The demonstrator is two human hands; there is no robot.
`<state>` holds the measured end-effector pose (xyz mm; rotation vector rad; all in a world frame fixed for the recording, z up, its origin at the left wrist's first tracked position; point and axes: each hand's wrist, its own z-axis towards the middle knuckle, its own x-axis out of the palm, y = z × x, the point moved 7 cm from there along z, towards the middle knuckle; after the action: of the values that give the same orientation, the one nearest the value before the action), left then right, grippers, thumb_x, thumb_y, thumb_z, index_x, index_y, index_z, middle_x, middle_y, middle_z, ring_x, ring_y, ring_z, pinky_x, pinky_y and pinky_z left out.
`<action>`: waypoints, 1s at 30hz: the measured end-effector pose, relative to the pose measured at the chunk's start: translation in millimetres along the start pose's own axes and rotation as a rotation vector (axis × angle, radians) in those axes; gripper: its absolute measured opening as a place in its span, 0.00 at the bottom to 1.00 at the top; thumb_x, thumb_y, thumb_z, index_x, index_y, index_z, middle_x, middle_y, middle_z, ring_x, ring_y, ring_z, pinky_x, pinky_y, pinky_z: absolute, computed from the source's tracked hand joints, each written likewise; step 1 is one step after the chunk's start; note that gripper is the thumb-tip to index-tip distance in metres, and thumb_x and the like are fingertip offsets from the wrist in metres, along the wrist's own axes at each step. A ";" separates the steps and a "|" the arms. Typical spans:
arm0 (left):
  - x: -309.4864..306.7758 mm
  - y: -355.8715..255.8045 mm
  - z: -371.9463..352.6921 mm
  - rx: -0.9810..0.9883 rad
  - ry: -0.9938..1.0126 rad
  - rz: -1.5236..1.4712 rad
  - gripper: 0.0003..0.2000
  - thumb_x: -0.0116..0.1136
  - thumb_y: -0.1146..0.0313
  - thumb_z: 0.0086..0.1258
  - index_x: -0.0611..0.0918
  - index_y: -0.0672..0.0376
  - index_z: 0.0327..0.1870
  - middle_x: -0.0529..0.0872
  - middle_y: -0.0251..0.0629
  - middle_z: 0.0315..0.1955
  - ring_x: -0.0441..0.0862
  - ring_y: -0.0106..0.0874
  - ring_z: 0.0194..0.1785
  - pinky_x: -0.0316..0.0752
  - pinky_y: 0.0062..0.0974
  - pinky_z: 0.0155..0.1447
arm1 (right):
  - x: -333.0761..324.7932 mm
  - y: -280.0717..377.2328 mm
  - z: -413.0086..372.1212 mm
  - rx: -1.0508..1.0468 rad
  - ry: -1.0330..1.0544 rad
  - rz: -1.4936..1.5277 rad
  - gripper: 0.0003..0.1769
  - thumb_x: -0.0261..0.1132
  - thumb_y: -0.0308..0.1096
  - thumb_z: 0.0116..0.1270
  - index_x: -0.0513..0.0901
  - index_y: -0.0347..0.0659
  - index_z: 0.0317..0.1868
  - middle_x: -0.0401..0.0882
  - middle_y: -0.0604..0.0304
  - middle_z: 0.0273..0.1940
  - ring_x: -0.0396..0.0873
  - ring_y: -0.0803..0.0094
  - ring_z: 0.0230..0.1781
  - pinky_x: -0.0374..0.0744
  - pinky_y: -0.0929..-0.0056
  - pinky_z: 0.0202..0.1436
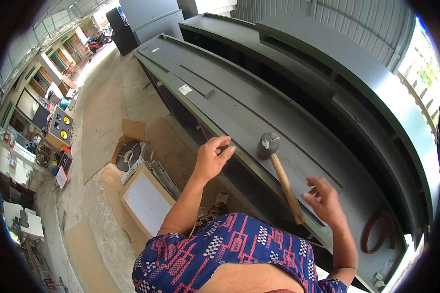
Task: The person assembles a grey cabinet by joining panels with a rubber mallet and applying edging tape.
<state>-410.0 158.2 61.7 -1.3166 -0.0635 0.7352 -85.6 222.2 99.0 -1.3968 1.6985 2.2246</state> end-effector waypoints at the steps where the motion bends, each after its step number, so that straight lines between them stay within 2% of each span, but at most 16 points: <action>1: -9.1 3.7 2.7 -0.003 -0.014 0.019 0.17 0.65 0.67 0.64 0.81 0.67 0.51 0.85 0.44 0.45 0.83 0.31 0.50 0.79 0.27 0.48 | 11.8 5.4 7.2 0.021 0.087 -0.054 0.30 0.69 0.39 0.62 0.72 0.37 0.62 0.78 0.49 0.46 0.80 0.62 0.39 0.80 0.64 0.39; 2: -16.9 8.4 5.8 -0.006 -0.023 0.038 0.17 0.64 0.68 0.65 0.81 0.69 0.50 0.84 0.44 0.45 0.82 0.30 0.50 0.80 0.26 0.48 | 22.4 3.9 13.5 0.009 0.117 -0.083 0.32 0.68 0.43 0.62 0.71 0.37 0.63 0.78 0.48 0.46 0.80 0.58 0.40 0.81 0.62 0.41; 4: -32.3 23.5 15.3 0.011 -0.047 0.086 0.16 0.64 0.68 0.64 0.81 0.67 0.50 0.84 0.44 0.44 0.83 0.30 0.49 0.80 0.26 0.47 | 33.8 5.3 23.0 0.137 0.175 -0.119 0.33 0.68 0.44 0.61 0.71 0.36 0.63 0.78 0.47 0.46 0.81 0.56 0.41 0.80 0.61 0.45; 7: -49.9 36.7 33.0 0.033 -0.074 0.126 0.15 0.64 0.68 0.64 0.82 0.65 0.48 0.84 0.43 0.43 0.83 0.30 0.47 0.79 0.28 0.47 | 43.7 -0.5 25.3 0.205 0.197 -0.206 0.31 0.68 0.43 0.60 0.73 0.36 0.60 0.79 0.45 0.45 0.81 0.54 0.41 0.79 0.59 0.46; 10: -79.6 57.4 74.7 0.104 -0.103 0.213 0.17 0.66 0.65 0.61 0.81 0.65 0.48 0.85 0.46 0.41 0.83 0.42 0.46 0.76 0.32 0.50 | 60.3 6.6 38.0 0.206 0.166 -0.261 0.24 0.68 0.40 0.59 0.77 0.35 0.52 0.79 0.43 0.42 0.80 0.52 0.39 0.77 0.58 0.43; 11: -90.0 62.6 91.3 0.139 -0.103 0.268 0.17 0.65 0.65 0.61 0.81 0.65 0.47 0.84 0.47 0.43 0.81 0.45 0.49 0.75 0.34 0.53 | 64.0 4.1 38.7 0.259 0.099 -0.224 0.22 0.68 0.39 0.58 0.77 0.34 0.50 0.79 0.44 0.40 0.80 0.51 0.37 0.76 0.58 0.42; 13: -112.6 81.0 127.7 0.250 -0.156 0.403 0.16 0.65 0.65 0.61 0.81 0.64 0.47 0.83 0.47 0.43 0.80 0.46 0.50 0.74 0.37 0.54 | 72.6 -0.8 39.3 0.367 -0.033 -0.160 0.18 0.67 0.37 0.58 0.79 0.33 0.44 0.79 0.44 0.36 0.79 0.51 0.35 0.74 0.58 0.39; 16: -142.4 100.5 183.7 0.337 -0.156 0.508 0.17 0.65 0.65 0.60 0.81 0.63 0.47 0.82 0.47 0.43 0.78 0.48 0.50 0.72 0.41 0.55 | 76.3 10.1 45.2 0.443 -0.164 -0.183 0.16 0.66 0.36 0.58 0.79 0.32 0.42 0.78 0.47 0.32 0.77 0.54 0.32 0.73 0.60 0.37; 18: -161.1 117.8 220.8 0.416 -0.182 0.592 0.17 0.65 0.65 0.59 0.80 0.63 0.47 0.81 0.47 0.42 0.78 0.48 0.47 0.73 0.42 0.52 | 82.5 13.8 57.0 0.481 -0.251 -0.085 0.16 0.66 0.36 0.59 0.78 0.32 0.42 0.76 0.49 0.30 0.77 0.59 0.31 0.73 0.62 0.36; 20: -177.2 149.6 261.2 0.288 -0.120 0.609 0.19 0.64 0.64 0.60 0.79 0.62 0.50 0.80 0.48 0.47 0.76 0.49 0.53 0.71 0.42 0.57 | 85.3 19.9 73.8 0.495 -0.353 -0.011 0.17 0.66 0.36 0.59 0.78 0.32 0.43 0.75 0.50 0.28 0.76 0.63 0.30 0.73 0.64 0.35; 22: -188.3 167.2 290.6 0.311 -0.090 0.667 0.22 0.63 0.63 0.62 0.77 0.62 0.55 0.78 0.49 0.52 0.73 0.50 0.59 0.68 0.42 0.62 | 87.8 33.7 93.9 0.481 -0.453 0.038 0.17 0.66 0.36 0.60 0.77 0.32 0.43 0.75 0.52 0.28 0.76 0.66 0.30 0.73 0.64 0.35; 25: -194.0 204.1 322.6 0.266 0.012 0.640 0.26 0.61 0.60 0.64 0.73 0.60 0.62 0.75 0.49 0.59 0.66 0.50 0.66 0.62 0.43 0.69 | 99.6 52.5 136.5 0.421 -0.543 0.199 0.15 0.64 0.34 0.62 0.76 0.31 0.45 0.74 0.60 0.27 0.73 0.76 0.24 0.73 0.75 0.29; 27: -188.8 221.3 329.5 0.155 0.110 0.659 0.28 0.59 0.56 0.67 0.70 0.57 0.66 0.71 0.49 0.64 0.62 0.49 0.71 0.59 0.43 0.71 | 105.9 54.9 161.4 0.524 -0.508 0.163 0.17 0.64 0.35 0.61 0.77 0.31 0.44 0.75 0.54 0.28 0.75 0.69 0.28 0.73 0.68 0.34; 28: -187.7 196.8 317.5 0.155 0.092 0.676 0.28 0.58 0.56 0.67 0.70 0.56 0.67 0.71 0.48 0.64 0.62 0.49 0.71 0.59 0.42 0.72 | 96.3 61.2 152.3 0.562 -0.499 0.141 0.17 0.65 0.36 0.61 0.77 0.31 0.44 0.76 0.52 0.29 0.76 0.65 0.30 0.74 0.65 0.37; 30: -184.2 188.8 313.8 0.134 0.088 0.728 0.28 0.58 0.55 0.67 0.70 0.55 0.67 0.71 0.47 0.65 0.61 0.48 0.71 0.58 0.42 0.72 | 103.5 45.1 162.5 0.560 -0.490 0.042 0.18 0.65 0.37 0.60 0.77 0.31 0.44 0.77 0.51 0.29 0.76 0.63 0.30 0.74 0.64 0.37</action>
<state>-776.5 341.5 48.6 -1.2369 0.5536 1.2654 -272.1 281.0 69.0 -0.6350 1.9331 1.6956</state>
